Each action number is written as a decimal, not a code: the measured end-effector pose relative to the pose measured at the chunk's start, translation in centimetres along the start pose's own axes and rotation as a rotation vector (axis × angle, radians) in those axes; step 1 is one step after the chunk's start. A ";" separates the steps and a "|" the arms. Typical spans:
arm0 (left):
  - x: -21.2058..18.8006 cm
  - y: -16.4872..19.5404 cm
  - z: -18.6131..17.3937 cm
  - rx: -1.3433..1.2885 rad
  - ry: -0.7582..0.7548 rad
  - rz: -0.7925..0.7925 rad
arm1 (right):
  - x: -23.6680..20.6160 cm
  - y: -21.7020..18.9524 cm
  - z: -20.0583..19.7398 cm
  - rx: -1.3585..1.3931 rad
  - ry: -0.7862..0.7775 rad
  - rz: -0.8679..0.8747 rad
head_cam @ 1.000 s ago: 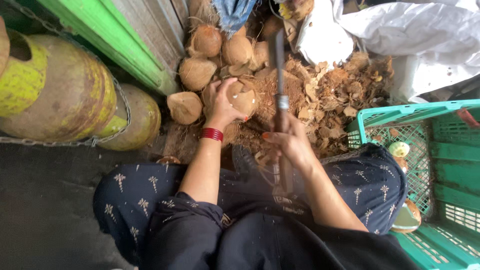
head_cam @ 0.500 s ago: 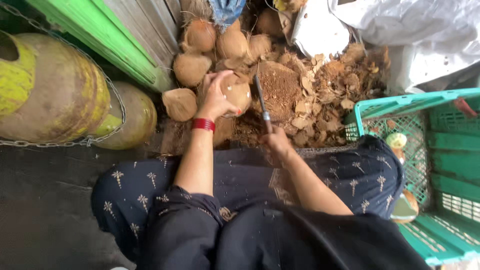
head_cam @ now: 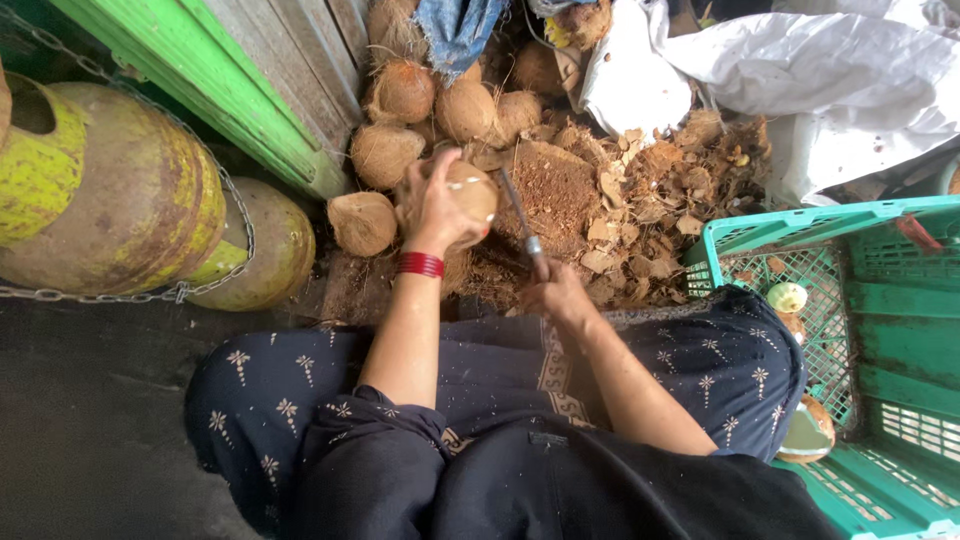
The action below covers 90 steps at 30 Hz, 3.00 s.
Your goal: The person sits on the floor and uses a long, pointed metal tool to peel the fibrous husk off a coconut. They hold the coconut with one hand and repeatedly strike and scrape the husk with the tool, rotating the coconut to remove the husk from different sides. The peeled coconut is then placed aside, and the person picks up another coconut to repeat the process.
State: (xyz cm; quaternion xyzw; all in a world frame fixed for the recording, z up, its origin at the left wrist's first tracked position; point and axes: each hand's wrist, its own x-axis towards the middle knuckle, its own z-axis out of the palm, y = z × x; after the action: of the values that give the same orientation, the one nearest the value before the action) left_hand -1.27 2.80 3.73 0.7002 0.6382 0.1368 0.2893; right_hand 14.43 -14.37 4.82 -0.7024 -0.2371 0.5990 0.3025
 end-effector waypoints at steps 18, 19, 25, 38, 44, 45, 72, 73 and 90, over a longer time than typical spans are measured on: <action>-2.5 1.1 -1.1 0.092 0.064 0.082 | -3.8 -3.4 -1.1 -0.131 0.212 -0.787; -2.5 2.1 -1.4 0.116 0.038 0.080 | -3.3 -3.0 -1.4 -0.155 0.254 -0.711; -2.4 7.0 0.3 0.107 -0.008 0.096 | -3.8 -2.8 -3.0 0.028 0.254 -0.566; 0.4 0.5 4.4 -0.618 0.014 0.330 | -2.0 -2.5 -0.8 -0.138 0.126 -0.130; 0.7 1.8 3.3 -0.361 0.116 0.145 | -4.5 -3.5 -1.8 -0.059 0.122 -0.293; 0.6 2.2 2.9 -0.345 0.112 0.133 | -4.6 -3.5 -1.9 -0.070 0.140 -0.361; -1.0 2.8 0.9 -0.231 0.026 0.096 | 2.7 1.8 -0.6 0.303 0.080 -0.008; -0.6 1.8 0.9 -0.338 0.045 0.198 | 3.7 2.5 -1.1 0.296 0.084 -0.058; -0.2 -0.4 0.1 -0.377 -0.011 0.055 | -0.5 -1.1 -0.1 0.022 -0.033 -0.107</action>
State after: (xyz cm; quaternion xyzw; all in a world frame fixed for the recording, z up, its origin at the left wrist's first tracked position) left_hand -1.58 2.58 3.41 0.6516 0.5804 0.2579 0.4149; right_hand 14.46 -13.95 5.97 -0.6755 -0.2726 0.5961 0.3378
